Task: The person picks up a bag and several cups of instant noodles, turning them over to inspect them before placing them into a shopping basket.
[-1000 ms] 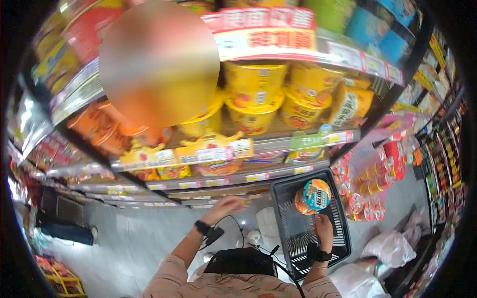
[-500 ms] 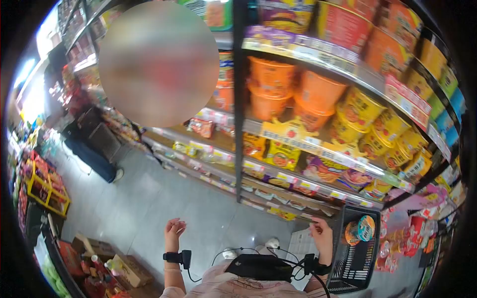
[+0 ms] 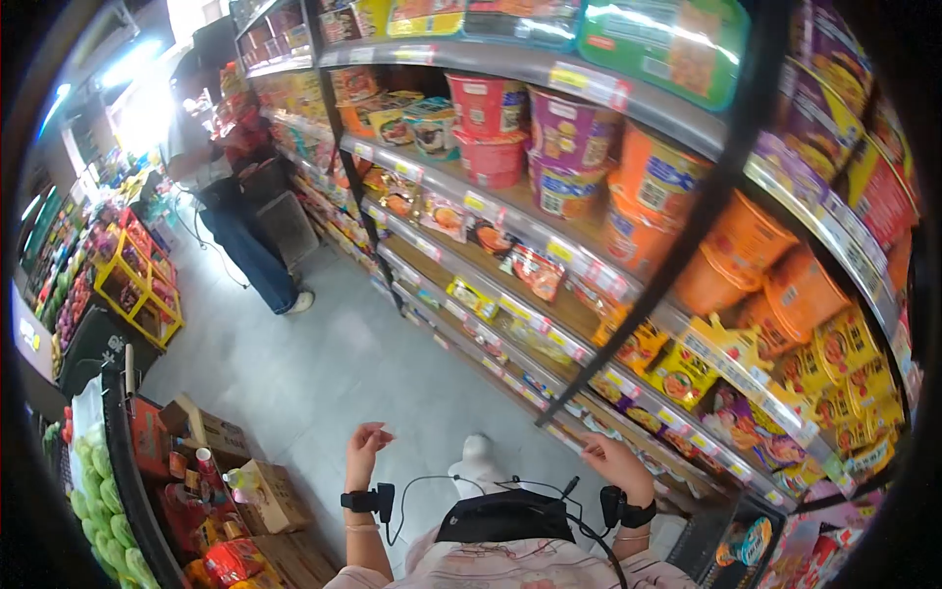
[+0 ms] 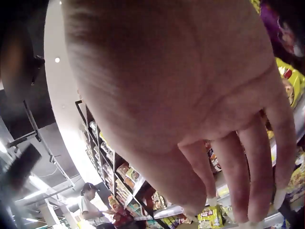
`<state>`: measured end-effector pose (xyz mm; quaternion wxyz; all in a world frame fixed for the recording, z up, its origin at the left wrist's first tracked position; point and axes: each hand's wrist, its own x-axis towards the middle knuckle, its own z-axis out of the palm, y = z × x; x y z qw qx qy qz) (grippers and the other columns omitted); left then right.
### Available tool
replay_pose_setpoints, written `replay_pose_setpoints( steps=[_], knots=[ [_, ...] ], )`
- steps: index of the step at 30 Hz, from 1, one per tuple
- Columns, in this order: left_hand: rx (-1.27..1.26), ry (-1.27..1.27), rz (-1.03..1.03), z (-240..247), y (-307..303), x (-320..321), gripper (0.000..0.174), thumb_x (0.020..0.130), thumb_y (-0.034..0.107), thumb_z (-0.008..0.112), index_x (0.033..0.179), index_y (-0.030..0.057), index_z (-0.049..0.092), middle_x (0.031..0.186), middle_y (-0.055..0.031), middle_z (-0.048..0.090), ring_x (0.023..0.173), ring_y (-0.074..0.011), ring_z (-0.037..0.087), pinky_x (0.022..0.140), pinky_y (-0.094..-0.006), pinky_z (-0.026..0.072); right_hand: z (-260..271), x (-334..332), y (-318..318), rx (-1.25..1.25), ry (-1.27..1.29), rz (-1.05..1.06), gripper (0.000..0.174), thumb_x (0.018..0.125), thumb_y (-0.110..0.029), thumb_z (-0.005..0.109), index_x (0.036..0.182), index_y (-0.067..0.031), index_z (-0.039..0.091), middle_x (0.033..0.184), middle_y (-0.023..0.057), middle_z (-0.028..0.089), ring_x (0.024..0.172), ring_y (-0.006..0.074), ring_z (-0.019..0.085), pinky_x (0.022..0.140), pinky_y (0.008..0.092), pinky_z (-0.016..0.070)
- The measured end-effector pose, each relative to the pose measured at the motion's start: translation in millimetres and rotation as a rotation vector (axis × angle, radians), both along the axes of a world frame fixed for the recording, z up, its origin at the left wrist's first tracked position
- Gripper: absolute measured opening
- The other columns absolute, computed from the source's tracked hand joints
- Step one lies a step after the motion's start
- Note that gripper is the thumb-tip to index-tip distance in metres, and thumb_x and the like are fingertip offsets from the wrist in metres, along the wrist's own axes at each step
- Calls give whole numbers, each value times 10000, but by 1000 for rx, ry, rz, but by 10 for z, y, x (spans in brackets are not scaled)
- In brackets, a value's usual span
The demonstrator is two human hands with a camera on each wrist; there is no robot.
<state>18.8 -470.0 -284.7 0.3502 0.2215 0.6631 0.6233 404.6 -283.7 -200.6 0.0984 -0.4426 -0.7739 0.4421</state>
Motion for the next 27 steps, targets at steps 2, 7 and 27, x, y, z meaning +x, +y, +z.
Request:
replay_pose_setpoints(
  steps=[2, 7, 27],
  knots=[
    [14, 22, 75, 7, 110, -362, 157, 874, 59, 462, 997, 11, 547, 785, -58, 595, 756, -143, 601, 730, -277, 489, -144, -345, 351, 57, 54, 40, 361, 798, -165, 607, 1138, -81, 518, 891, 124, 615, 792, 228, 603, 680, 318, 473],
    [12, 79, 207, 383, 302, -1123, 168, 868, 58, 465, 1009, 8, 543, 708, -26, 547, 680, -122, 578, 709, -271, 495, 422, -1462, 1017, 369, 293, 16, 357, 810, -73, 563, 1161, -52, 499, 1079, 143, 550, 928, 239, 564, 788, 317, 451],
    [636, -48, -581, 2917, 4852, -1575, 444, 927, 334, 398, 1212, -4, 436, 1135, -69, 525, 1073, -153, 472, 916, -280, 365, 1866, -3630, 2753, 950, 587, -431, 689, 841, -196, 542, 1308, 134, 157, 1332, 340, 231, 1254, 429, 251, 1044, 412, 223]
  ],
)
